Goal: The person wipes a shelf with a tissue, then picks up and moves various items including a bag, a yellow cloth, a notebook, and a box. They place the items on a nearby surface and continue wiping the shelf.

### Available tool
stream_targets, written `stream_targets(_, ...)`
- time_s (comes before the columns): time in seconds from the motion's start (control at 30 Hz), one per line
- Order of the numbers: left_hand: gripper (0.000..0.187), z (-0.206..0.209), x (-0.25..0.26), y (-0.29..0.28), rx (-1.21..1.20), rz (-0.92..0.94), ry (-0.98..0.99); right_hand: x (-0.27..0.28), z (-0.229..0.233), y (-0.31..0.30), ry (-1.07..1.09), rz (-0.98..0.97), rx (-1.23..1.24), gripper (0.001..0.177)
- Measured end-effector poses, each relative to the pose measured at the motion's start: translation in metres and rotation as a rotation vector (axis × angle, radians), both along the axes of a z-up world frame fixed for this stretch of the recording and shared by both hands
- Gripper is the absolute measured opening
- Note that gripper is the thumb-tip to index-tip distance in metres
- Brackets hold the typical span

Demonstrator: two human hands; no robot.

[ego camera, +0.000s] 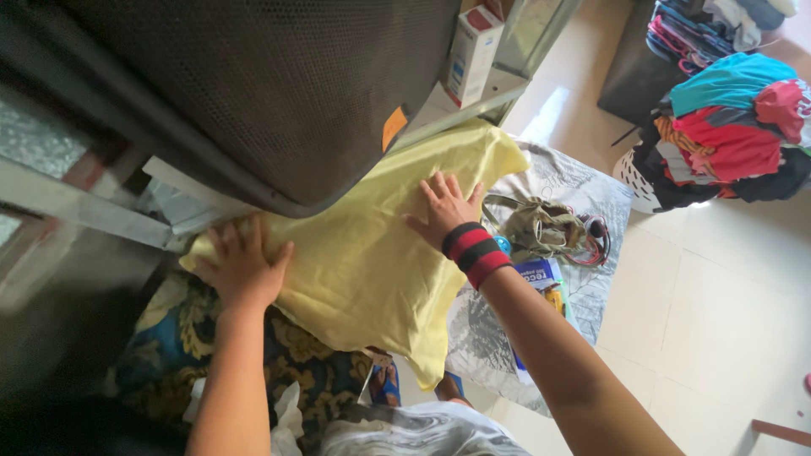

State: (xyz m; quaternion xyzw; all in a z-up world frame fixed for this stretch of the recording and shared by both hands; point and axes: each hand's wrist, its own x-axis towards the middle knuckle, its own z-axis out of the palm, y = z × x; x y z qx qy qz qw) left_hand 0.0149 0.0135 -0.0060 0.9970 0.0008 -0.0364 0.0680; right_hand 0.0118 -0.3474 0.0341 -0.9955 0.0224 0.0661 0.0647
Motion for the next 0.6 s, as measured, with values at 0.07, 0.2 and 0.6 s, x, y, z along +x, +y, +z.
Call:
stream_targets(0.07,0.089,0.006,-0.003,-0.002,-0.032,-0.033,-0.051,0.005,-0.001,-0.005,0.000,-0.051,0.016,0.088)
stream_targets(0.2,0.088,0.010,-0.035,-0.037,-0.083,-0.145,-0.094,0.024,0.000,-0.036,-0.065,-0.104,-0.094,0.094)
stream_targets(0.6,0.092,0.019,-0.011,-0.057,-0.170,-0.243,-0.190,0.094,-0.022,-0.091,-0.078,-0.183,-0.143,0.093)
